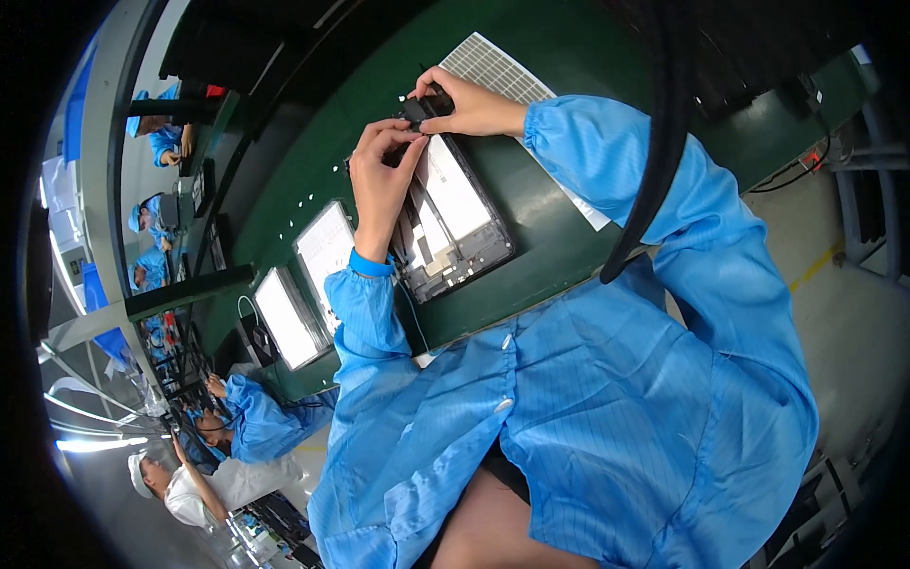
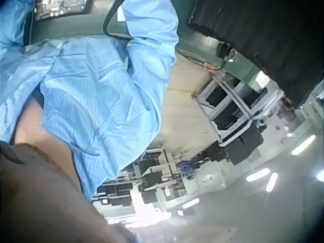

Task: Assembling internal components and applying adhesive strips to a screen or tablet housing on a manufacturing line.

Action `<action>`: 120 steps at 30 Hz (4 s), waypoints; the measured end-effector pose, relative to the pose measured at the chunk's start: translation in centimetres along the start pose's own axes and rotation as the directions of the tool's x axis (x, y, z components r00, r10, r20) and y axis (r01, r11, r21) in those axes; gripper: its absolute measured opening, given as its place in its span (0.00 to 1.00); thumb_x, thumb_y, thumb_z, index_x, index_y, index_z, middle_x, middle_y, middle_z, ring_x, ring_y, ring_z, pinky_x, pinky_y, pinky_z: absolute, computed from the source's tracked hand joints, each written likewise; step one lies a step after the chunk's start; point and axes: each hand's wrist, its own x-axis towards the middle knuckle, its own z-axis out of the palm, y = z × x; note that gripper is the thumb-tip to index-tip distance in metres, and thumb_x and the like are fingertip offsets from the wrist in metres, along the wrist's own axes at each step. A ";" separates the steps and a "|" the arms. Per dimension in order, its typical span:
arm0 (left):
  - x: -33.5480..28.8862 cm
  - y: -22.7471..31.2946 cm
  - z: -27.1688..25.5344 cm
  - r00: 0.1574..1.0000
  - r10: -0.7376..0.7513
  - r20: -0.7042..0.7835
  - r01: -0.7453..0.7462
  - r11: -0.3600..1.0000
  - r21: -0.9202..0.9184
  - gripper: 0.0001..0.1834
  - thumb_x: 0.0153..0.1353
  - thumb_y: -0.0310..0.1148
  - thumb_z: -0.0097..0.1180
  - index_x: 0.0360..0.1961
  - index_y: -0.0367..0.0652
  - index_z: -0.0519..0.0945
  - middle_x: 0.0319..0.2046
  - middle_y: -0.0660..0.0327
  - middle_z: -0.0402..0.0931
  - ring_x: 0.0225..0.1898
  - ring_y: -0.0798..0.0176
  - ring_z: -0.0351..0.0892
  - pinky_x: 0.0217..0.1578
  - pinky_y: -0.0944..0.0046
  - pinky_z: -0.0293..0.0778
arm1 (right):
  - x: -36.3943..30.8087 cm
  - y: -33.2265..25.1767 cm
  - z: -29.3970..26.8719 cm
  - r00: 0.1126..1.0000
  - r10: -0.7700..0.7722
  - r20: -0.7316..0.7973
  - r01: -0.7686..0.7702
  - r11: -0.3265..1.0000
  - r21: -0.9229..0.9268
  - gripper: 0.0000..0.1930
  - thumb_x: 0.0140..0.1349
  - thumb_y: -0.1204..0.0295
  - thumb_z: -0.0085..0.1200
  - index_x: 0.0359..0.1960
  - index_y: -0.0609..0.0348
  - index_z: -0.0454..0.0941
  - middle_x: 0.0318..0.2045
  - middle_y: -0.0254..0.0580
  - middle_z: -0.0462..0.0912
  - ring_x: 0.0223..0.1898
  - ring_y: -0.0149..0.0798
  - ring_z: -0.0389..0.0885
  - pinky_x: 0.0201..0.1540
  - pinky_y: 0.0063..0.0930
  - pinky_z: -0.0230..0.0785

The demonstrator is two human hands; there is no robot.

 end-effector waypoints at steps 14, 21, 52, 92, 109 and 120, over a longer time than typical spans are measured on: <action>0.7 -0.1 -0.2 0.986 -0.127 0.105 0.130 0.991 -0.024 0.08 0.55 0.28 0.66 0.30 0.34 0.81 0.42 0.54 0.75 0.40 0.55 0.81 0.37 0.60 0.77 | 0.6 -1.1 -0.2 0.987 0.121 0.105 -0.109 0.987 -0.117 0.25 0.60 0.75 0.65 0.53 0.54 0.62 0.53 0.41 0.75 0.46 0.34 0.73 0.50 0.29 0.70; -3.3 0.4 -3.1 0.999 -0.018 -0.039 0.021 0.998 0.060 0.26 0.61 0.31 0.61 0.59 0.37 0.71 0.66 0.44 0.63 0.66 0.41 0.64 0.64 0.50 0.61 | -7.0 -4.8 -0.4 0.991 -0.010 -0.137 -0.043 0.924 -0.379 0.20 0.66 0.66 0.61 0.51 0.55 0.63 0.57 0.51 0.77 0.48 0.41 0.78 0.50 0.32 0.70; -9.2 5.1 -6.5 0.972 0.086 0.219 0.005 0.923 -0.384 0.17 0.69 0.32 0.52 0.57 0.45 0.80 0.66 0.51 0.69 0.70 0.45 0.63 0.68 0.52 0.59 | 12.0 -7.1 -4.7 0.974 -0.226 -0.034 0.201 0.920 -0.336 0.20 0.77 0.55 0.43 0.55 0.56 0.79 0.37 0.40 0.86 0.25 0.27 0.80 0.28 0.21 0.73; -0.4 -3.6 -2.7 0.980 0.188 0.056 -0.194 0.974 0.118 0.21 0.65 0.24 0.49 0.59 0.40 0.76 0.58 0.48 0.74 0.58 0.41 0.72 0.60 0.49 0.67 | -9.4 -4.2 -10.4 0.937 0.244 -0.249 -0.210 0.965 0.157 0.17 0.73 0.60 0.52 0.50 0.63 0.81 0.34 0.38 0.83 0.30 0.24 0.78 0.33 0.17 0.71; -7.3 -6.6 -5.1 0.996 -0.089 -0.022 0.088 0.995 -0.036 0.23 0.65 0.28 0.58 0.61 0.40 0.72 0.65 0.51 0.67 0.60 0.42 0.74 0.57 0.55 0.73 | 5.1 -1.6 6.9 0.990 0.132 -0.047 -0.132 0.991 0.009 0.15 0.69 0.63 0.60 0.35 0.68 0.80 0.26 0.41 0.85 0.24 0.29 0.84 0.25 0.21 0.76; -7.4 -6.1 -4.5 0.997 0.068 0.022 -0.072 0.969 0.235 0.16 0.66 0.29 0.54 0.54 0.42 0.80 0.60 0.56 0.73 0.63 0.47 0.70 0.63 0.51 0.67 | 4.1 -2.5 7.0 0.996 0.064 -0.070 -0.061 0.997 0.040 0.11 0.69 0.66 0.59 0.40 0.65 0.79 0.28 0.39 0.85 0.27 0.26 0.83 0.29 0.18 0.75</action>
